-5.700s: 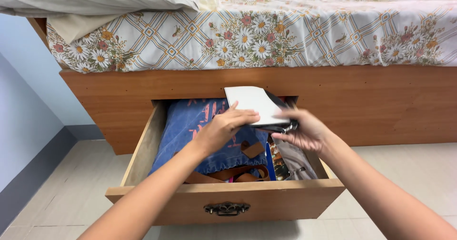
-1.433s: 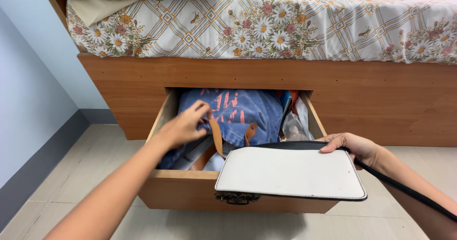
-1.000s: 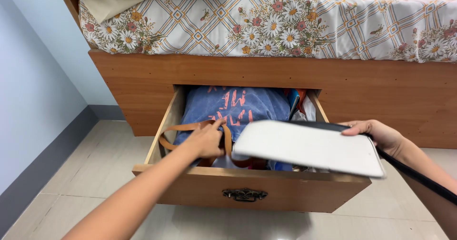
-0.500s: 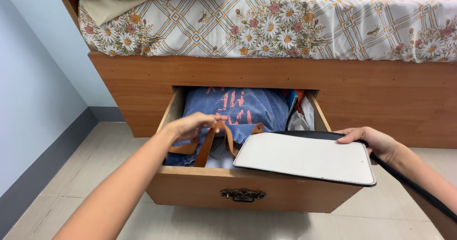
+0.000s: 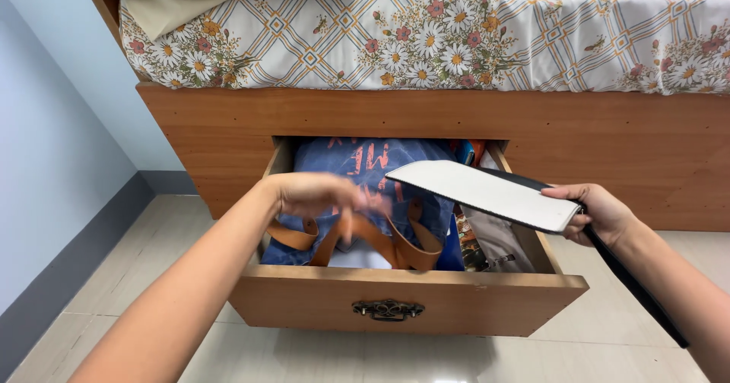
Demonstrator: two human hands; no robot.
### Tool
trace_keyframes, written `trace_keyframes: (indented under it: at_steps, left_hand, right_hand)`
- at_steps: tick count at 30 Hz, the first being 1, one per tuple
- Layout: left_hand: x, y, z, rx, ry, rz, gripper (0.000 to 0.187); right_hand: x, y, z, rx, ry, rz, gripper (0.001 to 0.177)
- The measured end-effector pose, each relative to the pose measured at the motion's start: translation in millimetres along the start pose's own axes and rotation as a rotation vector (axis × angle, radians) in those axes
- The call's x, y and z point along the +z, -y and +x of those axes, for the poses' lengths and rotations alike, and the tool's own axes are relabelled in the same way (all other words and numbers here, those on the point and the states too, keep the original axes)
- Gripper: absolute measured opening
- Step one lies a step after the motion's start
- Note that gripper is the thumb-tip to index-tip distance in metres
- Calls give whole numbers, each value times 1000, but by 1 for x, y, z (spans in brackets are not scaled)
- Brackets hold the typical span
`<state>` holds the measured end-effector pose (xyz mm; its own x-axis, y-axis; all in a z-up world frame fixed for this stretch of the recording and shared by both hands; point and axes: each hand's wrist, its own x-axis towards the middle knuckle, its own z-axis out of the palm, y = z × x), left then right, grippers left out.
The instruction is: Organizes items, bags, and containers inside storage drawers located under a bed.
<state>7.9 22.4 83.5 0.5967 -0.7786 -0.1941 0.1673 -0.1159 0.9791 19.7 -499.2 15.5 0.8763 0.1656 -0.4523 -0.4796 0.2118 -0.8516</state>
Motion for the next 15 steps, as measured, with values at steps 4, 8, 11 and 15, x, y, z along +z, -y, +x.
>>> trace_keyframes:
  at_steps: [4,8,11,15]
  left_hand:
    - [1,9,5,-396,180,271,45]
    - [33,3,16,-422,307,459,40]
    - [74,-16,15,-375,467,745,40]
    - [71,-40,16,-580,328,849,39]
  right_hand:
    - [5,-5,8,-72,75,74,22]
    - [11,-4,11,-101,91,98,22]
    - [45,-2,-11,-94,91,51,12]
    - [60,-1,-14,-14,120,-249,35]
